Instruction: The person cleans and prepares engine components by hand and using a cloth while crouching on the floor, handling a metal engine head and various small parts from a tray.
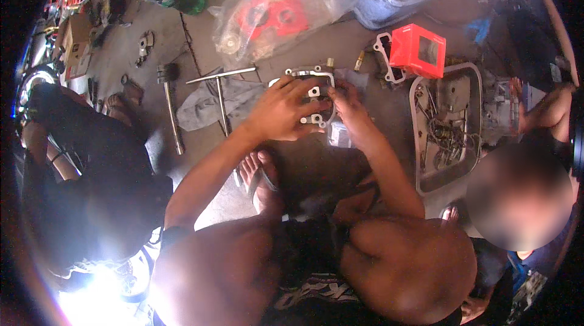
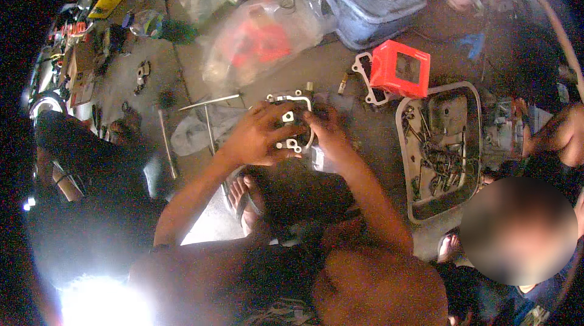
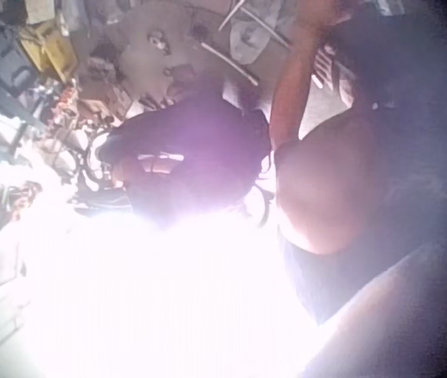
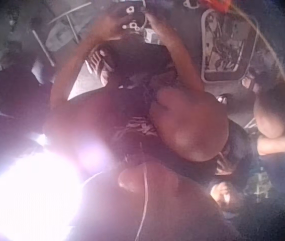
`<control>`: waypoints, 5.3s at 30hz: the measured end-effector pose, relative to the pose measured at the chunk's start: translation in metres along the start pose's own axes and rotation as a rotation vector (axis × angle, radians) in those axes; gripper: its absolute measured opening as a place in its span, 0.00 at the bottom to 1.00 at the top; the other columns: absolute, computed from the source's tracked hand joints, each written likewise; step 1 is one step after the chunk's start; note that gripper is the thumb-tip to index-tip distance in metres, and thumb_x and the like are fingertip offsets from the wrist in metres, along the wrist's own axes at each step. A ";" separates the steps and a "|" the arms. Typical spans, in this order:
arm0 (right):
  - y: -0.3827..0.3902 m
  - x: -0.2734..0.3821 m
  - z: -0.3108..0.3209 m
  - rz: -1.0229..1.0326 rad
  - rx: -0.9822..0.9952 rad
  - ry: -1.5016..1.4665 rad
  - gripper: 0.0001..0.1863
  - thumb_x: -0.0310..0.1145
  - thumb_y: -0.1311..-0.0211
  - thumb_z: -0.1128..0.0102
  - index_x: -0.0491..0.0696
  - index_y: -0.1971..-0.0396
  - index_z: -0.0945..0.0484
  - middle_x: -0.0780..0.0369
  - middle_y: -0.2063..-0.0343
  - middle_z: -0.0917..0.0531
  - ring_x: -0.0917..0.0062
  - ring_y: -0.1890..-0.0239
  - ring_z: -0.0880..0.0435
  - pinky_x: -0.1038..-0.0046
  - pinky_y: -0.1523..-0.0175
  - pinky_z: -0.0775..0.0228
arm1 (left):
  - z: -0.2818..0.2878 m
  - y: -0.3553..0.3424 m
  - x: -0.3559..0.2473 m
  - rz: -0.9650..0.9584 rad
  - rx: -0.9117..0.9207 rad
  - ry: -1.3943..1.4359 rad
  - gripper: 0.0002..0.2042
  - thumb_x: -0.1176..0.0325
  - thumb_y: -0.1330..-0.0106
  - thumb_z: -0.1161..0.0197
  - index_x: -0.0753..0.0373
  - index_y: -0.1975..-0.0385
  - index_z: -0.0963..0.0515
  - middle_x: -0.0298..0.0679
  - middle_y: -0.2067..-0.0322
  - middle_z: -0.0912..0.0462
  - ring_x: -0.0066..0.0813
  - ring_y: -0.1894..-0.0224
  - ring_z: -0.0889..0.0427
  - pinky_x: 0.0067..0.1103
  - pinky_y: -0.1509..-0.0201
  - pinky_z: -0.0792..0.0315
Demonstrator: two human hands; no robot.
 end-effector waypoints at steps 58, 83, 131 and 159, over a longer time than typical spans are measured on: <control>-0.084 -0.076 -0.012 0.266 0.230 0.398 0.34 0.56 0.25 0.61 0.46 0.31 0.41 0.55 0.38 0.29 0.66 0.39 0.29 0.65 0.35 0.37 | -0.018 0.039 0.028 0.040 0.031 -0.133 0.30 0.41 0.45 0.32 0.55 0.48 0.21 0.59 0.42 0.28 0.58 0.42 0.27 0.47 0.42 0.37; -0.007 -0.005 0.003 0.491 -0.070 0.601 0.08 0.25 0.32 0.43 0.45 0.56 0.20 0.61 0.60 0.15 0.78 0.59 0.16 0.76 0.52 0.27 | 0.073 0.075 0.020 0.226 -0.338 -0.017 0.29 0.54 0.62 0.20 0.53 0.55 0.15 0.48 0.46 0.20 0.45 0.53 0.19 0.34 0.50 0.30; -0.004 0.023 -0.015 0.674 -0.121 0.843 0.18 0.28 0.45 0.32 0.44 0.53 0.20 0.51 0.57 0.16 0.54 0.53 0.18 0.58 0.47 0.26 | 0.079 0.089 0.005 0.293 -0.365 -0.049 0.28 0.48 0.60 0.21 0.54 0.57 0.14 0.46 0.47 0.19 0.43 0.50 0.19 0.32 0.50 0.31; 0.002 0.024 -0.010 0.706 -0.061 0.986 0.19 0.35 0.41 0.32 0.47 0.50 0.20 0.53 0.54 0.17 0.56 0.48 0.20 0.59 0.45 0.27 | 0.082 0.075 0.001 0.248 -0.345 -0.069 0.29 0.48 0.62 0.20 0.53 0.58 0.15 0.46 0.46 0.20 0.44 0.51 0.20 0.33 0.49 0.29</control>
Point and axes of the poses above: each hand's wrist, its own y-axis away from the middle knuckle, its own z-axis out of the back of the hand, x = y × z, the point moved 7 cm from there along -y, towards the middle knuckle
